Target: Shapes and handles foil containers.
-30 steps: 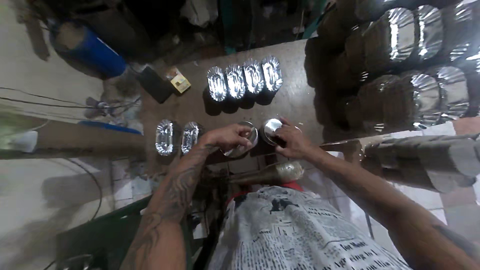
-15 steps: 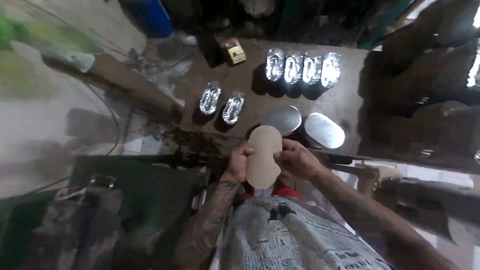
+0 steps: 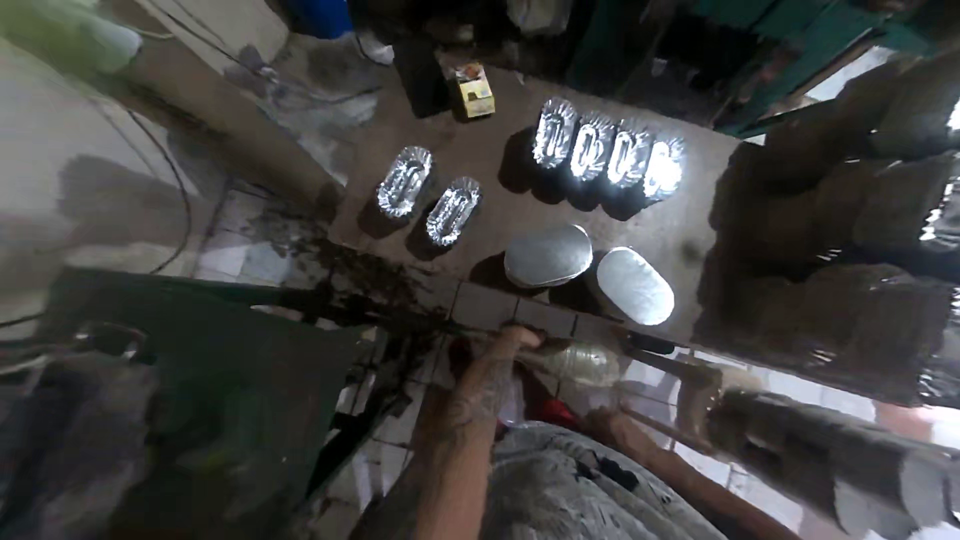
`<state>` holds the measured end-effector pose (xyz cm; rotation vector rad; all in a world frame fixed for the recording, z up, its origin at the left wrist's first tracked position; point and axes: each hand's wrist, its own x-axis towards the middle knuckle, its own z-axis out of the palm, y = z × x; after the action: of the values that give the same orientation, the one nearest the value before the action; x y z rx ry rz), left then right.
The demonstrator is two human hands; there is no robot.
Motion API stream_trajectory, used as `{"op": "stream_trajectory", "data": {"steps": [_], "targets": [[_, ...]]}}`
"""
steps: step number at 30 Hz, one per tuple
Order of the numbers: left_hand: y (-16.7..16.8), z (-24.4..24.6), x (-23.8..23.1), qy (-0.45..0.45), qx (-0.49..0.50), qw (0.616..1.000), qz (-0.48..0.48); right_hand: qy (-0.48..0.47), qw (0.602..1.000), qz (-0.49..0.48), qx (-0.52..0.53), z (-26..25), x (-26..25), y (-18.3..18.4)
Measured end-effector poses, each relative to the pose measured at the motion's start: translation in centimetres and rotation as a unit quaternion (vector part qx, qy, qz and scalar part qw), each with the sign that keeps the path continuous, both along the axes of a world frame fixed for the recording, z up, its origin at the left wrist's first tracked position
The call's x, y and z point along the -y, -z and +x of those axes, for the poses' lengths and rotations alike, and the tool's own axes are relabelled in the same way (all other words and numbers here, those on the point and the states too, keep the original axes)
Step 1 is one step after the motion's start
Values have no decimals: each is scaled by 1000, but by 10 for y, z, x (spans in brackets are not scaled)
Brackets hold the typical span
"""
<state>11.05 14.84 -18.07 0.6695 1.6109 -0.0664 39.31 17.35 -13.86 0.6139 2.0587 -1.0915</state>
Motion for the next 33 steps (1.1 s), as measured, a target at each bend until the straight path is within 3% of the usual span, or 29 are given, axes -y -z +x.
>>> {"op": "stream_trajectory", "data": {"steps": [3, 6, 8, 11, 13, 16, 17, 18, 20, 21, 23, 25, 28, 30, 32, 33], "targets": [[-14, -21, 18, -5, 25, 998, 52, 25, 999, -20, 6, -8, 5, -8], [-86, -63, 59, -58, -16, 992, 108, -1, 999, -47, -21, -17, 0, -18], [-123, -92, 106, -162, -72, 963, 204, -15, 993, -68, -91, -25, -4, -14], [-174, -128, 186, -351, -75, 837, 413, -48, 987, -109, -108, -53, -9, -14], [-208, -165, 223, -490, -100, 741, 447, -52, 990, -117, -61, -78, -8, -18], [-229, -233, 256, -655, -161, 543, 500, -22, 994, -85, -63, -118, 14, -37], [-231, -244, 264, -665, -194, 517, 503, -7, 993, -72, -93, -135, 24, -42], [-224, -244, 277, -636, -246, 537, 497, 8, 991, -65, -119, -153, 34, -46], [-202, -222, 319, -497, -388, 686, 365, 25, 982, -58, -177, -197, 60, -55], [-185, -214, 346, -452, -432, 733, 267, 27, 975, -54, -214, -221, 73, -57], [-153, -209, 414, -426, -442, 773, 162, 12, 954, -47, -294, -269, 102, -66], [-155, -196, 466, -394, -388, 812, 188, -59, 921, -34, -384, -318, 134, -80], [-199, -154, 504, -345, -294, 870, 193, -231, 808, 25, -541, -382, 191, -85], [-189, -146, 540, -272, -308, 901, 138, -373, 713, 47, -593, -419, 232, -88], [-162, -144, 577, -209, -338, 908, 129, -494, 599, 35, -629, -457, 271, -85], [-164, -140, 585, -200, -341, 910, 124, -545, 578, 38, -606, -476, 288, -85]]}}
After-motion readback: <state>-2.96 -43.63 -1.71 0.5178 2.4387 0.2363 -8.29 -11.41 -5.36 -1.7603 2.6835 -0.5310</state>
